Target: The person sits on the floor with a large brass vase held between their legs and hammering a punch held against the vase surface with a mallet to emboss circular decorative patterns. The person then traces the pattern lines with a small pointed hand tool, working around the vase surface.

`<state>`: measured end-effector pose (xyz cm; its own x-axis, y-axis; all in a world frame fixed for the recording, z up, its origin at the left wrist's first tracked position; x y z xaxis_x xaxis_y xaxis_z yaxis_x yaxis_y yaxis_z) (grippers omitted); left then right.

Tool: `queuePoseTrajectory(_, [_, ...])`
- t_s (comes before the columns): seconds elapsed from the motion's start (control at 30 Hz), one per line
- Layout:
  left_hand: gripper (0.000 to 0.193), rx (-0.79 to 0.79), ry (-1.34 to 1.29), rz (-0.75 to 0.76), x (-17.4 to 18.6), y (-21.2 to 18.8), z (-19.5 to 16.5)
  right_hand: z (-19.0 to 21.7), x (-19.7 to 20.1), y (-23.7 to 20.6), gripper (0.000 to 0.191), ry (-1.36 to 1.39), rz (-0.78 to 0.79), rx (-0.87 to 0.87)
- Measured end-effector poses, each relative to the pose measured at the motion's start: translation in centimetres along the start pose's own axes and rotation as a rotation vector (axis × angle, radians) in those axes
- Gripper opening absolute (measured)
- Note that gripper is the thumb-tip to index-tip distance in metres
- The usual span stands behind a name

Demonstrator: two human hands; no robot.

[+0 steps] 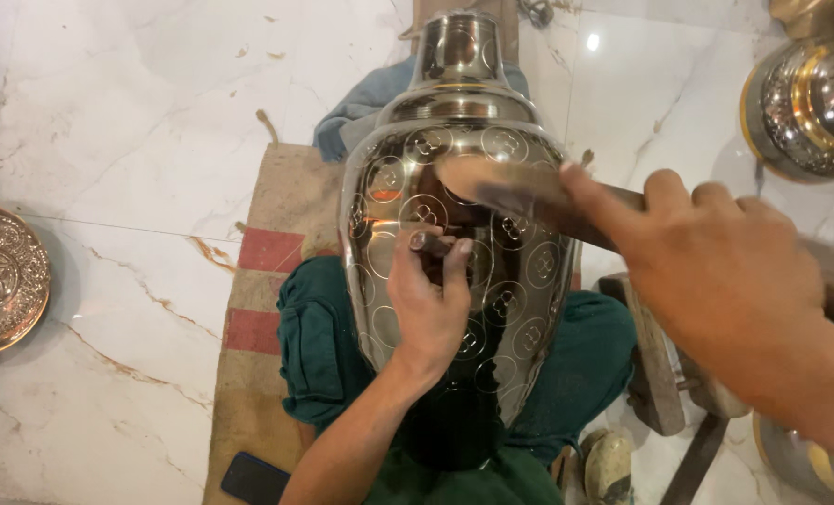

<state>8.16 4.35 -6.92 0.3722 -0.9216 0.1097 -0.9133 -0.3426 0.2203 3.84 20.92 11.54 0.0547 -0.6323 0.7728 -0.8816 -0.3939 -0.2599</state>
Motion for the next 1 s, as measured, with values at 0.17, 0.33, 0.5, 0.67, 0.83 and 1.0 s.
queuePoseTrajectory(0.17, [0.025,0.062,0.036,-0.007,-0.8,-0.5,0.6,-1.3,1.8,0.8,0.072,0.491,-0.371,0.095])
queuePoseTrajectory(0.33, [0.021,-0.137,0.143,-0.008,-1.2,-0.6,0.9,-1.7,0.9,0.1,0.071,0.214,-0.333,0.186])
queuePoseTrajectory(0.5, [0.017,-0.142,0.142,0.069,-1.1,0.1,0.9,-2.0,-0.5,-0.4,0.076,0.089,-0.221,0.157])
queuePoseTrajectory(0.67, [0.018,-0.091,0.164,0.197,-1.7,1.4,0.0,-2.9,-1.7,-0.9,0.084,0.086,-0.058,0.120])
queuePoseTrajectory(0.83, [0.019,-0.177,0.059,0.345,-1.8,2.5,-1.5,-3.6,-4.9,-0.9,0.090,0.589,-0.226,-0.051])
queuePoseTrajectory(1.0, [0.021,-0.158,0.116,0.393,-1.5,3.2,-2.4,-3.5,-7.8,-2.4,0.079,0.801,-0.491,-0.149])
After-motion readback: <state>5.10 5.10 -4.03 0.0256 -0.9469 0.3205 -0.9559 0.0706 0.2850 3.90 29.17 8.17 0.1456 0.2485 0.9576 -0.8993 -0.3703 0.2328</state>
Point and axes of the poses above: each hand's wrist, its own y-axis towards the middle knuckle, its own x-axis out of the back of the hand, z = x × y, the point moved 2 cm from there along y, towards the middle knuckle, and after that the axes turned 2 degrees about -z, right-handed, at the moved point
